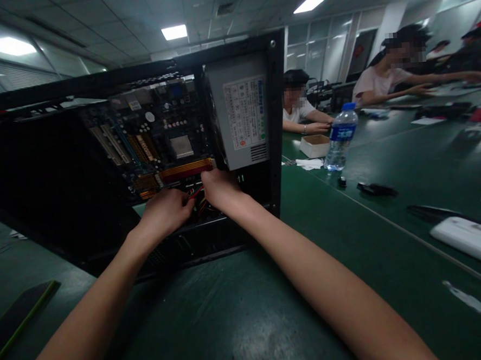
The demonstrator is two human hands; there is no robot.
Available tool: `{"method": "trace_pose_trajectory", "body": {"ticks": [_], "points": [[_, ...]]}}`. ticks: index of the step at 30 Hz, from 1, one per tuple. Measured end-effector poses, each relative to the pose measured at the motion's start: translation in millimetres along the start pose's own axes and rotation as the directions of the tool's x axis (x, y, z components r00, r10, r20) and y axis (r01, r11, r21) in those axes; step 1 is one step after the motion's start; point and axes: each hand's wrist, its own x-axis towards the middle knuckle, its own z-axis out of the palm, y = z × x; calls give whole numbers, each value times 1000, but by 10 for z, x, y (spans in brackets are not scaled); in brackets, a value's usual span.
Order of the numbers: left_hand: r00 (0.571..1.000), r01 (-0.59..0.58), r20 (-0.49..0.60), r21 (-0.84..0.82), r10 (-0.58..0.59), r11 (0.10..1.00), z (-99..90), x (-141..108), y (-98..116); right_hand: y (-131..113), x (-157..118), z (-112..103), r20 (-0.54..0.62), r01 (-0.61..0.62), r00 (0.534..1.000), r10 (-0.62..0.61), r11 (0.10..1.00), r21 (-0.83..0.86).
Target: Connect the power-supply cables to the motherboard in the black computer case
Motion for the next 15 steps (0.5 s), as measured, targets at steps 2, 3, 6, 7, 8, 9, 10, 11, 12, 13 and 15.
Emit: {"method": "trace_pose_trajectory", "body": {"ticks": [2,3,6,7,8,9,10,11,12,13,15], "points": [[1000,-6,-1,-2,6,1000,6,-1,-5,5,5,9,-3,2,1000,-2,1000,-6],[1000,-6,0,-2,6,1000,7,-2,-6,8,7,12,-7,2,1000,-2,1000,-8],[1000,8,6,-9,-8,1000,0,-8,-4,8,8,4,-7,-8,1000,7,1000,-9],[1000,11,12,-13,-11,1000,-5,-11,-2,4,6,-5,0,-14,1000,14,1000,-10],[1000,12,17,-19,-11,1000,-11,-13,0,-2,4,-16,10,-21,1000,21,1000,-13],[1000,12,20,-24,-11,1000,-15,-14,1,-10,1,-27,22,-26,999,26,1000,-17],[1000,14,24,-27,-14,1000,-17,-14,1,-17,-2,-36,35,-29,999,30,999,-22],[1000,16,27,-28,-15,999,-17,-11,-1,-24,-4,-43,48,-30,998,31,999,-28],[1000,15,26,-29,-14,999,-14,-7,-4,-30,-5,-45,59,-28,998,30,999,-36],[1000,14,24,-28,-13,999,-10,-2,-8,-34,-5,-43,67,-24,997,27,999,-45],[1000,9,21,-22,-8,1000,-2,7,-16,-35,-2,-31,69,-12,997,16,998,-64]]}}
